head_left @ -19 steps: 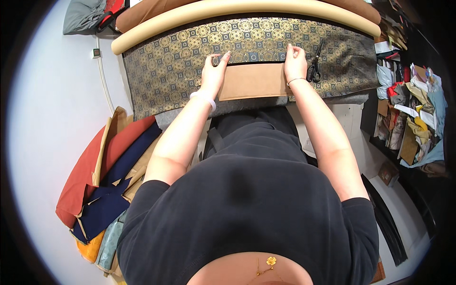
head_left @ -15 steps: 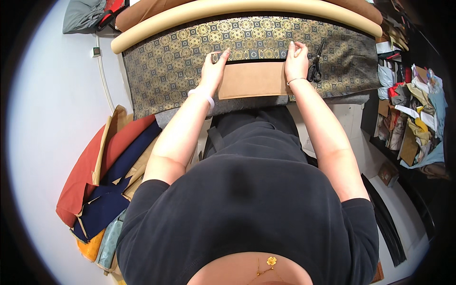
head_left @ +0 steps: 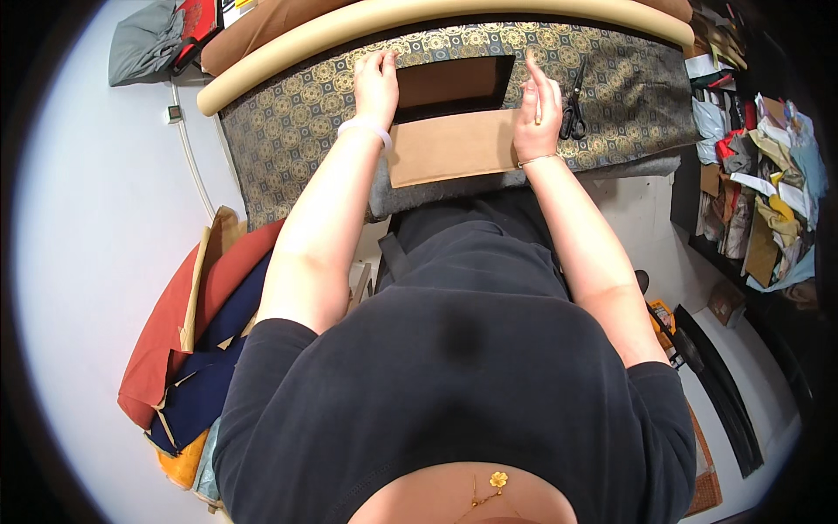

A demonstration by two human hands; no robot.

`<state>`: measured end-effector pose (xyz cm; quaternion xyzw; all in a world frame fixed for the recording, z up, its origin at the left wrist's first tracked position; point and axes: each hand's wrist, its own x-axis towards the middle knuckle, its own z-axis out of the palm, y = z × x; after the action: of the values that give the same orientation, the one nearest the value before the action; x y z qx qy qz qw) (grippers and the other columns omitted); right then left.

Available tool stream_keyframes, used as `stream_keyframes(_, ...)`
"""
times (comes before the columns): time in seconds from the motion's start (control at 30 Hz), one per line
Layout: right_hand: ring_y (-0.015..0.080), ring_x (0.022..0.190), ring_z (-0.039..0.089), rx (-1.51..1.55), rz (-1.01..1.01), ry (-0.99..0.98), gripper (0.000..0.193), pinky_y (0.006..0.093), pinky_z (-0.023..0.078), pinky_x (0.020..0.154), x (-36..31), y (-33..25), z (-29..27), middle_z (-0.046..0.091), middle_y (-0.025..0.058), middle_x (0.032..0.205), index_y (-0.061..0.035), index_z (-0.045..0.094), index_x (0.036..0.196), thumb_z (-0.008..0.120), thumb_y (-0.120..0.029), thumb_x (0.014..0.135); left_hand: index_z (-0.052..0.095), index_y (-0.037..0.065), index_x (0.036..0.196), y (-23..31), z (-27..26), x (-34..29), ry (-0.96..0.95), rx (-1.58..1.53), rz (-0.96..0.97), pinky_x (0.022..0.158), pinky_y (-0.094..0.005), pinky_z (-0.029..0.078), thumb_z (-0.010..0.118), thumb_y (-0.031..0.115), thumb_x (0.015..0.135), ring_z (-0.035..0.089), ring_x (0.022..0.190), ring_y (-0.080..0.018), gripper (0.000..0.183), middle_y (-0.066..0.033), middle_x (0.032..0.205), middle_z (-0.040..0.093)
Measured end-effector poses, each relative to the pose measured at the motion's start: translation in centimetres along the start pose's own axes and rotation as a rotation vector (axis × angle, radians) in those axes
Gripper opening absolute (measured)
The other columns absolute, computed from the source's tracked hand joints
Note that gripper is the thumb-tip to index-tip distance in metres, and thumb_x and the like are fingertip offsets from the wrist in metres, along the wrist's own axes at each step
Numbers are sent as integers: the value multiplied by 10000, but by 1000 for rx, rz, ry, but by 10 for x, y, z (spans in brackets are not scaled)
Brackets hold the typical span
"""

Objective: The person selects a roll of patterned fabric and unrolls it on a work table. They place a rectangular cardboard template on the fabric, trace its outline with a pencil, and then use scissors to cut the fabric along the marked lines. The person repeats this process to cut a second piece of fabric.

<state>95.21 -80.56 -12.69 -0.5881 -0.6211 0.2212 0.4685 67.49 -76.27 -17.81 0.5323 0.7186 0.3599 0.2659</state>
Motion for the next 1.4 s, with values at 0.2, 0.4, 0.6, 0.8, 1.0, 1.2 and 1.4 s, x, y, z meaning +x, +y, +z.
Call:
stream_keyframes(0.2, 272, 805, 709, 99, 145, -301, 218, 370, 572, 744, 9, -13, 1, 716, 113, 920, -71, 670, 1124, 695, -164, 928, 774, 110, 1151, -12, 6, 29, -73, 58, 177, 1098, -416, 472, 701, 299, 996, 602, 1254, -317, 255, -134, 1286, 667)
stream_keyframes(0.4, 340, 990, 697, -222, -186, -675, 227, 465, 545, 932, 46, -7, 37, 752, 123, 1014, -108, 698, 1142, 675, -223, 947, 790, 108, 1133, -37, 11, 57, -127, -10, 229, 1060, -385, 504, 710, 185, 974, 659, 1183, -286, 194, -115, 1184, 729)
stream_keyframes(0.6, 310, 1067, 685, -349, -175, -785, 318, 466, 462, 1035, 58, 1, 68, 756, 101, 1047, -131, 694, 1265, 619, -291, 1000, 798, 88, 1086, -45, 18, 60, -95, -90, 212, 1015, -378, 537, 713, 148, 968, 696, 1123, -273, 158, -113, 1129, 749)
stream_keyframes(0.8, 279, 1124, 661, -476, -187, -856, 362, 451, 417, 1084, 64, 2, 79, 737, 98, 1080, -145, 650, 1360, 589, -294, 1035, 795, 80, 1094, -46, 20, 58, -87, -166, 200, 1023, -363, 530, 705, 120, 972, 685, 1129, -259, 157, -101, 1148, 728)
stream_keyframes(1.0, 278, 1121, 660, -494, -189, -800, 367, 453, 408, 1090, 59, 5, 86, 735, 96, 1069, -143, 652, 1361, 591, -288, 1029, 792, 75, 1115, -49, 23, 59, -99, -180, 219, 1035, -362, 525, 700, 107, 976, 682, 1138, -259, 170, -105, 1162, 729)
stream_keyframes(1.2, 266, 1137, 668, -509, -215, -753, 343, 467, 409, 1081, 55, 6, 86, 747, 84, 1109, -150, 654, 1326, 600, -295, 1020, 792, 75, 1120, -51, 23, 57, -82, -156, 225, 1022, -362, 529, 697, 108, 978, 684, 1123, -261, 174, -105, 1151, 726)
stream_keyframes(1.4, 263, 1131, 669, -561, -178, -813, 346, 461, 406, 1081, 55, 6, 85, 747, 83, 1109, -153, 653, 1331, 583, -305, 1029, 792, 79, 1123, -47, 23, 56, -83, -140, 238, 1020, -365, 528, 698, 123, 980, 683, 1124, -263, 176, -109, 1148, 724)
